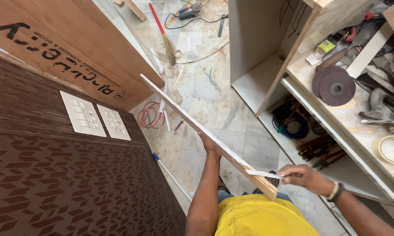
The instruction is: The person applies white adhesive to a wooden strip using a small spatula, then presses the strip onto the edge of a larger wooden panel. They use a hammer to secure the strip along the edge, ensuring it adheres properly.
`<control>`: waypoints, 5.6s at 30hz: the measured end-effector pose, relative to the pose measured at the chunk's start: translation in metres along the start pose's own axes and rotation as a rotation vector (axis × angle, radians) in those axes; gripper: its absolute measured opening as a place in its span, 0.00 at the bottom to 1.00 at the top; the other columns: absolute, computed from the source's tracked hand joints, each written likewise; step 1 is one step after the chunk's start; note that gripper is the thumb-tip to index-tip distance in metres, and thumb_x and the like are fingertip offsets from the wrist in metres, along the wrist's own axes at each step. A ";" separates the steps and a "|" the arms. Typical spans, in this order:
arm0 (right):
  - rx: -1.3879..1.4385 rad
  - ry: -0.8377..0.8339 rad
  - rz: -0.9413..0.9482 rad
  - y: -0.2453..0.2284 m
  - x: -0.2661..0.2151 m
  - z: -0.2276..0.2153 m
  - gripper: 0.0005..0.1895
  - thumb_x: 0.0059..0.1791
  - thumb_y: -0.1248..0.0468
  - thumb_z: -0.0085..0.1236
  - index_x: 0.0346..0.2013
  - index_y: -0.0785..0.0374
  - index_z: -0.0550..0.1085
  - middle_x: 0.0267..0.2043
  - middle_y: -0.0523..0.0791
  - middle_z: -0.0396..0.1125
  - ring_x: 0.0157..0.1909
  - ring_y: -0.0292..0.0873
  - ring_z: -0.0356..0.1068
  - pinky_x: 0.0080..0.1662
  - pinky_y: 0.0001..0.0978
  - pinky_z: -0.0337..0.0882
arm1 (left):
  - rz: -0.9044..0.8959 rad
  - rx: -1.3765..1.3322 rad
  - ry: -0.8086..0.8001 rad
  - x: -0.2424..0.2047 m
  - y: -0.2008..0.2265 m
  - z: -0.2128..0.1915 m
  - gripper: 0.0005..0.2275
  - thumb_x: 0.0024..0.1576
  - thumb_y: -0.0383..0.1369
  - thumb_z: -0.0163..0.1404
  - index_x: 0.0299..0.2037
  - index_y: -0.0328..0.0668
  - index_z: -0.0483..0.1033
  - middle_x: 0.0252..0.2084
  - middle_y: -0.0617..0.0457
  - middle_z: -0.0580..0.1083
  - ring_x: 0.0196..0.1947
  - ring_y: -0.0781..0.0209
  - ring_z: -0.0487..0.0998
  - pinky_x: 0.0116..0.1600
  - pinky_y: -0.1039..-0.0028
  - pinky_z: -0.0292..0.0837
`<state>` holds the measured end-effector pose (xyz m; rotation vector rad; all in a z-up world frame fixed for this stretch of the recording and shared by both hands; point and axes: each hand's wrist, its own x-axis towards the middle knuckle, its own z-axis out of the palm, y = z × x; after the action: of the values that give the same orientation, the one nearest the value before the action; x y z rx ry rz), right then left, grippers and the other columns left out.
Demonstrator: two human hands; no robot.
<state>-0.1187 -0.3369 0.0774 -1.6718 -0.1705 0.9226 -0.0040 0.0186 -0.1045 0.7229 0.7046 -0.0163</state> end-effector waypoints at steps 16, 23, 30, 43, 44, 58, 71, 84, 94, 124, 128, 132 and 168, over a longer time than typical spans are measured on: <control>0.302 0.116 0.005 -0.035 0.084 0.032 0.15 0.52 0.62 0.53 0.49 0.67 0.79 0.37 0.42 0.74 0.35 0.35 0.70 0.42 0.30 0.75 | -0.240 -0.092 0.173 -0.043 -0.032 -0.020 0.32 0.61 0.70 0.24 0.52 0.51 0.62 0.30 0.48 0.62 0.24 0.54 0.66 0.27 0.63 0.66; 0.374 0.221 0.074 -0.033 0.083 0.036 0.14 0.53 0.64 0.52 0.50 0.67 0.78 0.42 0.41 0.74 0.35 0.34 0.70 0.42 0.30 0.74 | -0.316 -0.078 0.136 -0.052 -0.021 -0.035 0.37 0.63 0.64 0.20 0.74 0.50 0.52 0.71 0.48 0.59 0.68 0.47 0.64 0.69 0.55 0.60; 0.443 0.269 0.117 -0.030 0.093 0.051 0.15 0.54 0.64 0.51 0.52 0.66 0.77 0.43 0.42 0.74 0.35 0.34 0.70 0.45 0.31 0.76 | -0.494 -0.122 0.180 -0.061 -0.023 -0.045 0.39 0.62 0.65 0.22 0.76 0.46 0.48 0.78 0.46 0.53 0.75 0.44 0.55 0.75 0.54 0.49; 0.445 0.303 0.220 -0.042 0.108 0.095 0.14 0.54 0.64 0.50 0.50 0.68 0.78 0.42 0.42 0.73 0.33 0.35 0.67 0.39 0.29 0.73 | -0.618 -0.109 0.098 -0.067 -0.020 -0.070 0.39 0.62 0.64 0.22 0.77 0.46 0.49 0.78 0.43 0.54 0.75 0.39 0.56 0.73 0.46 0.53; 0.451 0.306 0.229 -0.042 0.109 0.099 0.14 0.54 0.64 0.50 0.50 0.68 0.77 0.42 0.42 0.73 0.33 0.34 0.67 0.39 0.29 0.72 | -0.627 -0.090 0.098 -0.067 -0.018 -0.072 0.39 0.62 0.64 0.21 0.77 0.46 0.49 0.78 0.43 0.53 0.75 0.39 0.55 0.74 0.46 0.52; 0.411 0.315 0.294 -0.038 0.149 0.137 0.15 0.54 0.65 0.49 0.52 0.67 0.77 0.41 0.42 0.74 0.32 0.35 0.67 0.39 0.30 0.73 | -0.723 -0.090 0.091 -0.066 0.000 -0.094 0.41 0.60 0.67 0.21 0.76 0.48 0.49 0.78 0.43 0.52 0.75 0.39 0.55 0.73 0.47 0.54; 0.457 0.249 0.247 -0.031 0.155 0.141 0.14 0.52 0.65 0.51 0.50 0.66 0.77 0.40 0.42 0.74 0.31 0.35 0.67 0.41 0.29 0.74 | -0.614 -0.180 0.103 -0.098 0.001 -0.100 0.33 0.61 0.66 0.26 0.55 0.46 0.67 0.46 0.48 0.66 0.43 0.50 0.68 0.47 0.56 0.69; 0.438 0.085 0.170 -0.020 0.127 0.077 0.13 0.53 0.63 0.52 0.50 0.65 0.76 0.42 0.42 0.74 0.35 0.33 0.69 0.44 0.30 0.75 | -0.551 -0.636 0.081 -0.110 -0.068 -0.095 0.29 0.61 0.66 0.39 0.30 0.48 0.71 0.17 0.56 0.69 0.14 0.62 0.70 0.19 0.75 0.66; 0.426 0.034 0.169 -0.012 0.115 0.061 0.14 0.53 0.64 0.52 0.52 0.65 0.76 0.43 0.42 0.73 0.36 0.34 0.70 0.46 0.33 0.76 | -0.523 -0.723 0.052 -0.119 -0.068 -0.074 0.29 0.59 0.65 0.44 0.25 0.46 0.70 0.13 0.58 0.65 0.09 0.66 0.65 0.15 0.79 0.63; -0.286 -0.188 0.122 -0.043 0.134 0.078 0.13 0.53 0.68 0.53 0.49 0.66 0.80 0.34 0.46 0.76 0.30 0.35 0.73 0.36 0.30 0.77 | -0.246 -0.425 0.186 -0.097 -0.168 -0.116 0.21 0.65 0.57 0.38 0.46 0.48 0.71 0.31 0.54 0.69 0.29 0.60 0.72 0.33 0.67 0.72; -0.349 -0.347 0.111 -0.057 0.126 0.081 0.14 0.51 0.69 0.53 0.50 0.63 0.80 0.33 0.43 0.76 0.27 0.35 0.71 0.33 0.30 0.75 | -0.277 -0.380 0.219 -0.093 -0.169 -0.121 0.26 0.64 0.60 0.39 0.45 0.42 0.70 0.30 0.51 0.69 0.27 0.56 0.72 0.30 0.64 0.72; -0.225 -0.503 0.066 -0.074 0.106 0.072 0.17 0.51 0.72 0.50 0.52 0.63 0.80 0.33 0.43 0.74 0.30 0.34 0.71 0.35 0.29 0.77 | -0.484 -0.407 0.295 -0.103 -0.157 -0.120 0.27 0.58 0.64 0.38 0.44 0.47 0.68 0.26 0.49 0.68 0.23 0.53 0.72 0.28 0.62 0.73; -0.074 -0.558 0.043 -0.046 0.071 0.068 0.15 0.52 0.65 0.57 0.53 0.64 0.75 0.36 0.43 0.74 0.40 0.36 0.75 0.45 0.31 0.76 | -0.156 -0.459 0.106 -0.100 -0.144 -0.117 0.21 0.60 0.60 0.46 0.50 0.57 0.71 0.37 0.56 0.69 0.33 0.56 0.72 0.35 0.64 0.76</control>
<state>-0.0988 -0.2307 0.0815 -1.4515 -0.5513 1.4146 -0.1854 -0.0411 -0.1942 0.2294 0.8282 0.0407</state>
